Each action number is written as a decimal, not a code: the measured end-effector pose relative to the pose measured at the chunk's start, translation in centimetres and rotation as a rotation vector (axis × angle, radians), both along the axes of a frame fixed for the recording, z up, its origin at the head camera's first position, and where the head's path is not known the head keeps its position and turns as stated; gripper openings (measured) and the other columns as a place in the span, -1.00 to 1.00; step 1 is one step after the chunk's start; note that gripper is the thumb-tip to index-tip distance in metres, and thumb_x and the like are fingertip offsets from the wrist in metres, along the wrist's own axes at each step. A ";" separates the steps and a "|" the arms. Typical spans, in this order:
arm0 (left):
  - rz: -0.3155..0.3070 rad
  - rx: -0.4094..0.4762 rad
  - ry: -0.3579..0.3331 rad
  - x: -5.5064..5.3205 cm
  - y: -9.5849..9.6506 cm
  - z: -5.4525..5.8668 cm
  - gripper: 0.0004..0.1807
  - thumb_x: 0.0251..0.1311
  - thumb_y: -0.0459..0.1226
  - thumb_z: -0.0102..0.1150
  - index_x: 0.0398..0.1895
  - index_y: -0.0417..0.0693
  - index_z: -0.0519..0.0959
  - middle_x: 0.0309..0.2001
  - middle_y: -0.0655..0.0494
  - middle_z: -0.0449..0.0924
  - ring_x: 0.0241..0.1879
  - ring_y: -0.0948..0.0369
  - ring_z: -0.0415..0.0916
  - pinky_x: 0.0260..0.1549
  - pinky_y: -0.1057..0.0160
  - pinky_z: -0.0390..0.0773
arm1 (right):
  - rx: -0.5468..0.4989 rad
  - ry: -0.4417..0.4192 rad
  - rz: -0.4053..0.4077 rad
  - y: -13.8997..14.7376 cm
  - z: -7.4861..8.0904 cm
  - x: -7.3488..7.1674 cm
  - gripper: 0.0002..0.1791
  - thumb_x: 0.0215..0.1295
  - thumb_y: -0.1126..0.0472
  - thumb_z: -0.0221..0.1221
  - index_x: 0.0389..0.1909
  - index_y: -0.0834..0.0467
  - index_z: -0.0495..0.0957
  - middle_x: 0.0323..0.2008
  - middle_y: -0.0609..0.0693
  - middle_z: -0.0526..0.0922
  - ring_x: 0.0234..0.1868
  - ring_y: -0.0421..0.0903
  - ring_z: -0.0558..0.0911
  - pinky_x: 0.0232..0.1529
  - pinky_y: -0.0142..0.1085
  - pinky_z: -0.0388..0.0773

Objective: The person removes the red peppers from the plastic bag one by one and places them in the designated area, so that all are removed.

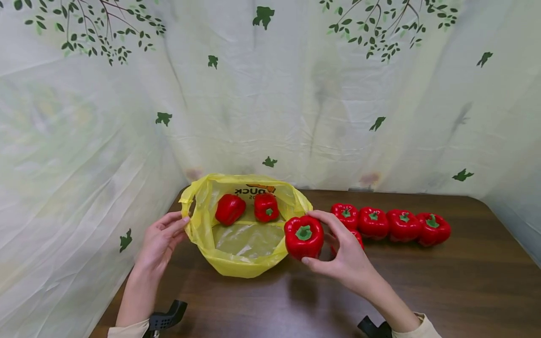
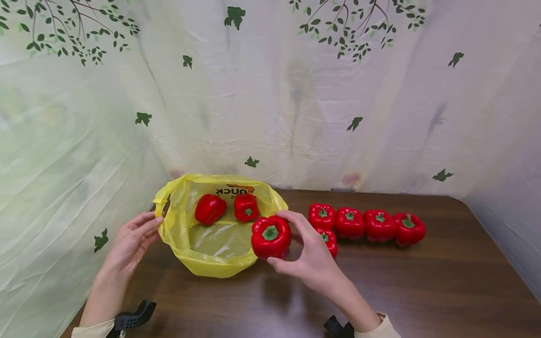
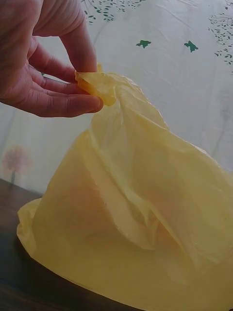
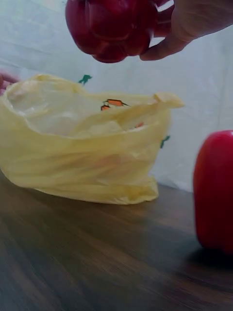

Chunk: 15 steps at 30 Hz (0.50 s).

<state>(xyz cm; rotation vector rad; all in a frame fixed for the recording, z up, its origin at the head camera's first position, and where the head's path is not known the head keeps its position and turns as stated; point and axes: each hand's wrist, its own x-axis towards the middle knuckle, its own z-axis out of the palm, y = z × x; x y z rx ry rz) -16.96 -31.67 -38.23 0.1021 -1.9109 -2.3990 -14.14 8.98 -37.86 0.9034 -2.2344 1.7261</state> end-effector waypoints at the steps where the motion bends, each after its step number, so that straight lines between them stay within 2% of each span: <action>1: 0.000 -0.001 0.000 0.0 0.0 0.0 -0.86 0.29 -0.34 0.25 -0.12 -0.13 0.62 -0.19 0.10 0.65 -0.26 0.22 0.65 -0.18 0.28 0.65 | 0.004 0.002 -0.001 0.3 -0.4 -0.1 -0.14 -0.03 0.26 0.52 0.33 -0.02 0.33 0.19 -0.13 0.47 0.19 -0.08 0.47 0.10 -0.14 0.56; 8: -0.002 -0.003 -0.006 0.0 0.1 0.0 -0.85 0.28 -0.33 0.26 -0.11 -0.13 0.62 -0.18 0.09 0.65 -0.25 0.21 0.65 -0.17 0.28 0.65 | -0.020 -0.035 -0.014 2.5 -0.5 0.7 -0.09 -0.07 0.37 0.52 0.33 -0.03 0.32 0.21 -0.09 0.45 0.18 -0.05 0.48 0.06 -0.17 0.58; 15: -0.008 0.008 0.003 0.0 -0.1 -0.2 -0.89 0.30 -0.35 0.24 -0.14 -0.11 0.63 -0.20 0.10 0.65 -0.27 0.22 0.66 -0.19 0.28 0.65 | -0.012 0.050 -0.034 4.9 -0.3 1.4 -0.04 -0.15 0.49 0.52 0.33 0.11 0.31 0.23 0.01 0.42 0.19 0.00 0.46 0.02 -0.26 0.60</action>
